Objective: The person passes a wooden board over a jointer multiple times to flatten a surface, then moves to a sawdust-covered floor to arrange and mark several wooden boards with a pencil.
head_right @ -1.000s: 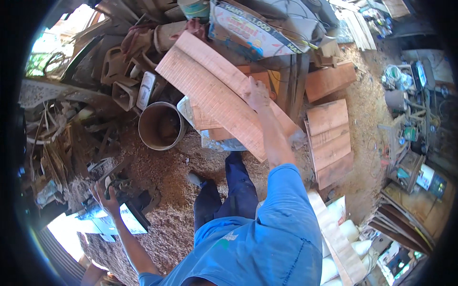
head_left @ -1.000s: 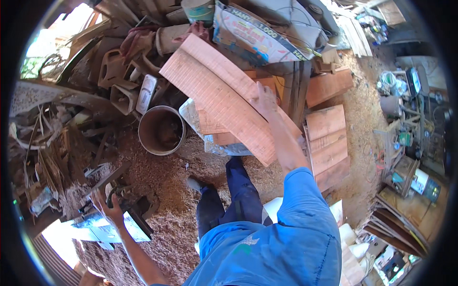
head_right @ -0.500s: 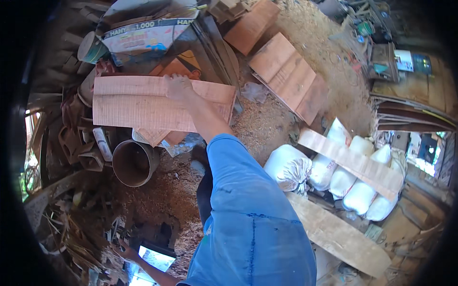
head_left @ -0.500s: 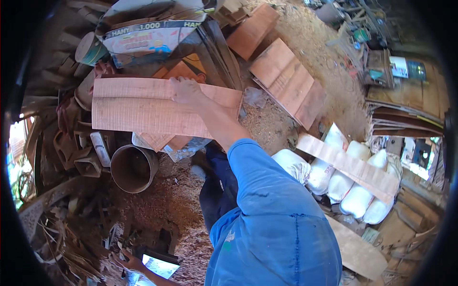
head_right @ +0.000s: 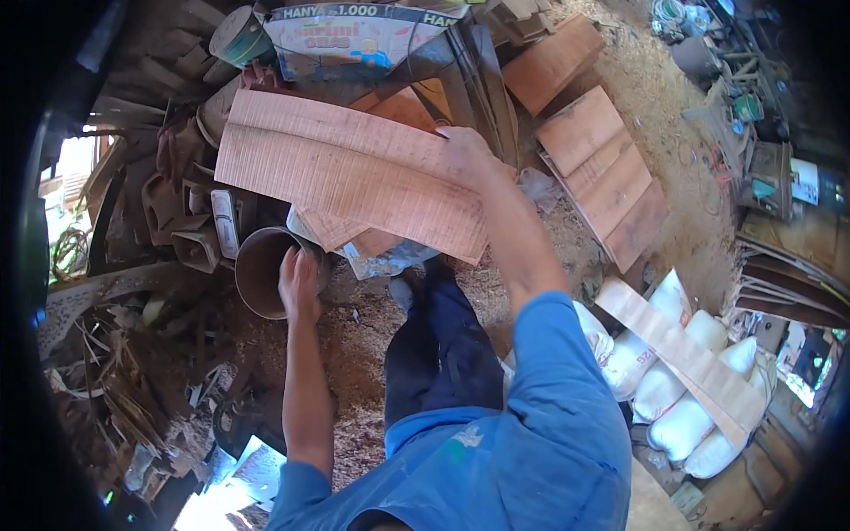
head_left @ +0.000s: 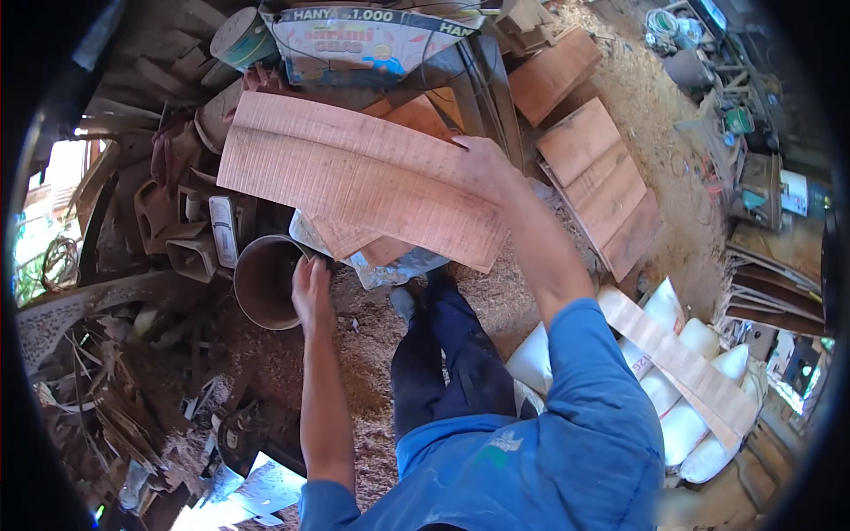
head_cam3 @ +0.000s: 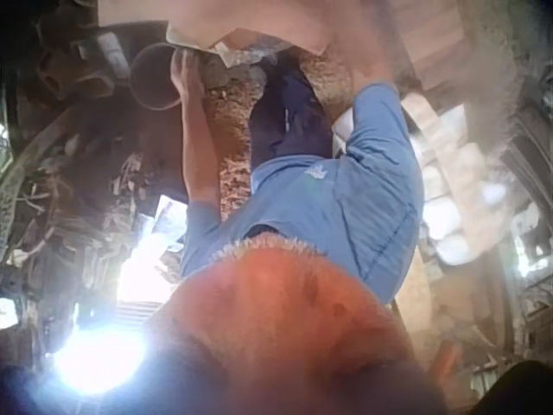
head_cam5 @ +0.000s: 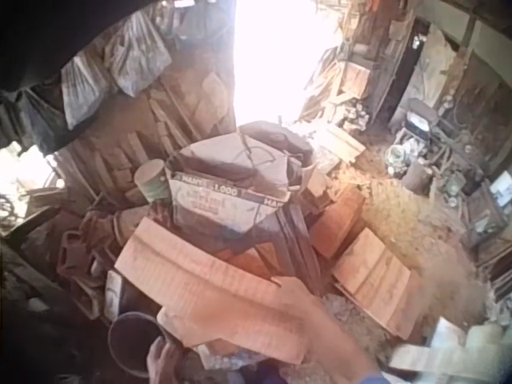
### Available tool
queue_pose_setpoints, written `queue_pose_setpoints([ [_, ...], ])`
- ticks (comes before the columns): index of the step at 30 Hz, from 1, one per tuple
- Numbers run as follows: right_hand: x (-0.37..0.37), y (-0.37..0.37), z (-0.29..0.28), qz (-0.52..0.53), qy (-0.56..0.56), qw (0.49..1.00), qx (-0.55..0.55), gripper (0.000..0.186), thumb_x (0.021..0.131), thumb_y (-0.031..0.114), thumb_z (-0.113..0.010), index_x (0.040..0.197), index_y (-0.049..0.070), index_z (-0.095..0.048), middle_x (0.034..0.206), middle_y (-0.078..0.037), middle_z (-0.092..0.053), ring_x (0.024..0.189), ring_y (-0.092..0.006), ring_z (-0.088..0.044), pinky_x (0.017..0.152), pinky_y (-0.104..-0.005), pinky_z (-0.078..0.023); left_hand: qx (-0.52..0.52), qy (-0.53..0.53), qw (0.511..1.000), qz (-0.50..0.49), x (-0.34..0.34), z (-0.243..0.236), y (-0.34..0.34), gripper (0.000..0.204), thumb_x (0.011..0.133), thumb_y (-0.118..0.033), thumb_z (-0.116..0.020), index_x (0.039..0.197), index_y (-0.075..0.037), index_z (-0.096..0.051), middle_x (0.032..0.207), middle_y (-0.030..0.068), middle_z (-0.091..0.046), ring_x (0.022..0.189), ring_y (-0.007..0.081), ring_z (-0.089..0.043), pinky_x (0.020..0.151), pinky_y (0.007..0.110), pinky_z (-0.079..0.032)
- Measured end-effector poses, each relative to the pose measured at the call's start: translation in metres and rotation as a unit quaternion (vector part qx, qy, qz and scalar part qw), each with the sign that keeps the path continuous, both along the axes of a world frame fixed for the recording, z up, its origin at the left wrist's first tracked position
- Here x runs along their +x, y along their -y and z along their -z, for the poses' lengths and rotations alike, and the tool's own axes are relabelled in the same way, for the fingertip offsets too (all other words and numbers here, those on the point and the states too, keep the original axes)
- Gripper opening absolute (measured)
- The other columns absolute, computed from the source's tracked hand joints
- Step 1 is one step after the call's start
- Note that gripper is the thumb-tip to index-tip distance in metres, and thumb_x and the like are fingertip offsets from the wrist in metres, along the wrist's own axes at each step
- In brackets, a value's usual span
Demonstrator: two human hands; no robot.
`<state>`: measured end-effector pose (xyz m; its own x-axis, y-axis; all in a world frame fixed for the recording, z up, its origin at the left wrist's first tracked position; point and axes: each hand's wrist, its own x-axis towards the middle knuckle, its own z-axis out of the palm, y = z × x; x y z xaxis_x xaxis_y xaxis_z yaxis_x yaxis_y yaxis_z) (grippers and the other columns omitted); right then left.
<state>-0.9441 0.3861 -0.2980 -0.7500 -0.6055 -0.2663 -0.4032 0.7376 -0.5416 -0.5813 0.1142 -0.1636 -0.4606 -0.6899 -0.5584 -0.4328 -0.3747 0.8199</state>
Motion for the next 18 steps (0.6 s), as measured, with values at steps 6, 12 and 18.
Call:
queue_pose_setpoints([
  [6,0.022,-0.010,-0.046,0.049,0.205,0.977,0.020,0.050,0.090,0.017,-0.061,0.139,0.006,-0.059,0.111,-0.015,-0.073,0.101,-0.0223,-0.072,0.090,-0.0349,-0.055,0.165,-0.052,0.977,-0.126,-0.081,0.115,0.000,0.034,0.099,-0.018,-0.057,0.130,-0.004,-0.052,0.115,0.0083,-0.057,0.107,0.0195,-0.057,0.097,0.036,-0.046],
  [12,0.023,-0.038,-0.044,0.067,0.154,0.986,-0.018,0.054,0.090,0.014,-0.061,0.141,0.000,-0.055,0.119,-0.015,-0.071,0.104,-0.0224,-0.070,0.092,-0.0342,-0.055,0.202,-0.131,0.958,-0.155,-0.108,0.113,-0.020,0.054,0.100,-0.015,-0.051,0.152,-0.005,-0.036,0.150,0.0152,-0.043,0.139,0.0270,-0.042,0.119,0.042,-0.030],
  [18,0.022,-0.037,-0.023,0.083,0.171,0.979,-0.077,0.054,0.087,0.010,-0.067,0.140,0.001,-0.057,0.125,-0.017,-0.068,0.109,-0.0247,-0.069,0.095,-0.0336,-0.054,0.214,-0.162,0.948,-0.172,-0.096,0.108,-0.017,0.061,0.101,-0.018,-0.053,0.155,-0.003,-0.029,0.154,0.0164,-0.037,0.142,0.0281,-0.038,0.120,0.040,-0.029],
])
